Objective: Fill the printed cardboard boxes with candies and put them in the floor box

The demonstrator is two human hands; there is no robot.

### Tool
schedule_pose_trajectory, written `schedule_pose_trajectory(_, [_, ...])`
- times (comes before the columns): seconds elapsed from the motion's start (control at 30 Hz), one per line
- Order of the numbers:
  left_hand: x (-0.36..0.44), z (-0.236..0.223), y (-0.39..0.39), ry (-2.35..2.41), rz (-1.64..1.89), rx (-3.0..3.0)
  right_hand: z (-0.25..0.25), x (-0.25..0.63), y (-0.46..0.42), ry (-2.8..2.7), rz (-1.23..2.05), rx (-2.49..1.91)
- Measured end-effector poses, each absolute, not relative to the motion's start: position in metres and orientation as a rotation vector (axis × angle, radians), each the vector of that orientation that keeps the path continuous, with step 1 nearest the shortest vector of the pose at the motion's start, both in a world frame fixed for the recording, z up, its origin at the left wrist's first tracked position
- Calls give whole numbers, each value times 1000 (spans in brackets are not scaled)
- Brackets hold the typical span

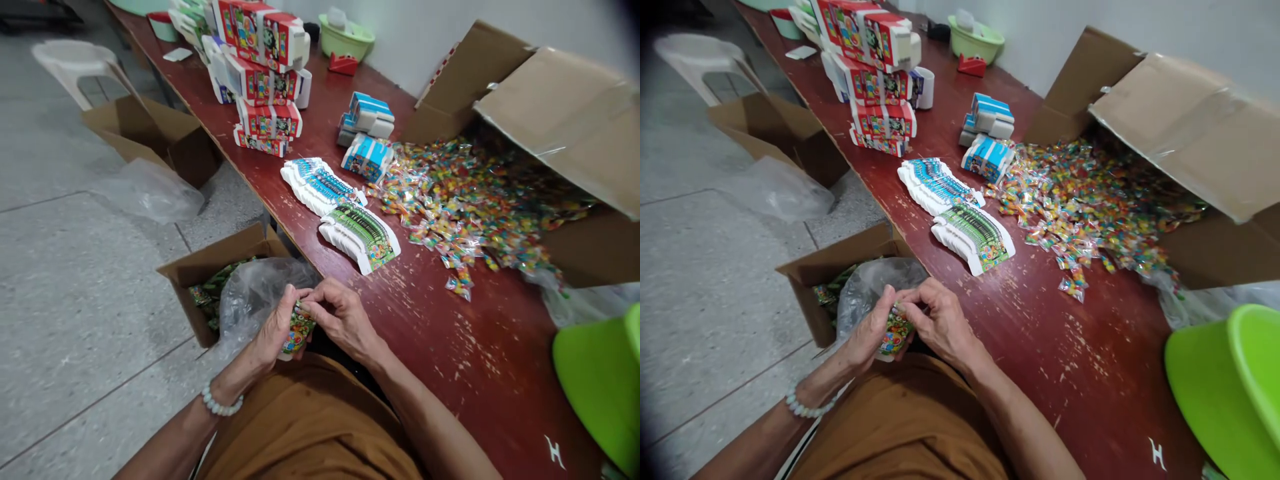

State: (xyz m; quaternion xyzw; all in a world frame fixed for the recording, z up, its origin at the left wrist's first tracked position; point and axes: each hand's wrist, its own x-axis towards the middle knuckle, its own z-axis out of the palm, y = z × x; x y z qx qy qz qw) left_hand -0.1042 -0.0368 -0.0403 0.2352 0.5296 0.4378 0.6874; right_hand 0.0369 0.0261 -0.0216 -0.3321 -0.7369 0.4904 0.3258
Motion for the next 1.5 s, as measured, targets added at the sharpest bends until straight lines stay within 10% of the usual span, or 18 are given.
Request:
schedule_pose_trajectory(0.4, [-107,-46,-40,1290,1021,628,-39,49,2,-1750,1422,-1004])
schedule_pose_trajectory(0.6, [-158,-137,-97,2206,443,1407,-48,69,-4,-1330,1381,-1186])
schedule_pose_trajectory(0.93, [-172,-224,-116,2195,172,1647,-41,66,4,-1087,1253,-1253])
schedule_pose_trajectory(1.5, [-166,-66,-44,1269,966,962,-23,46,10,-1343,1800,-1167])
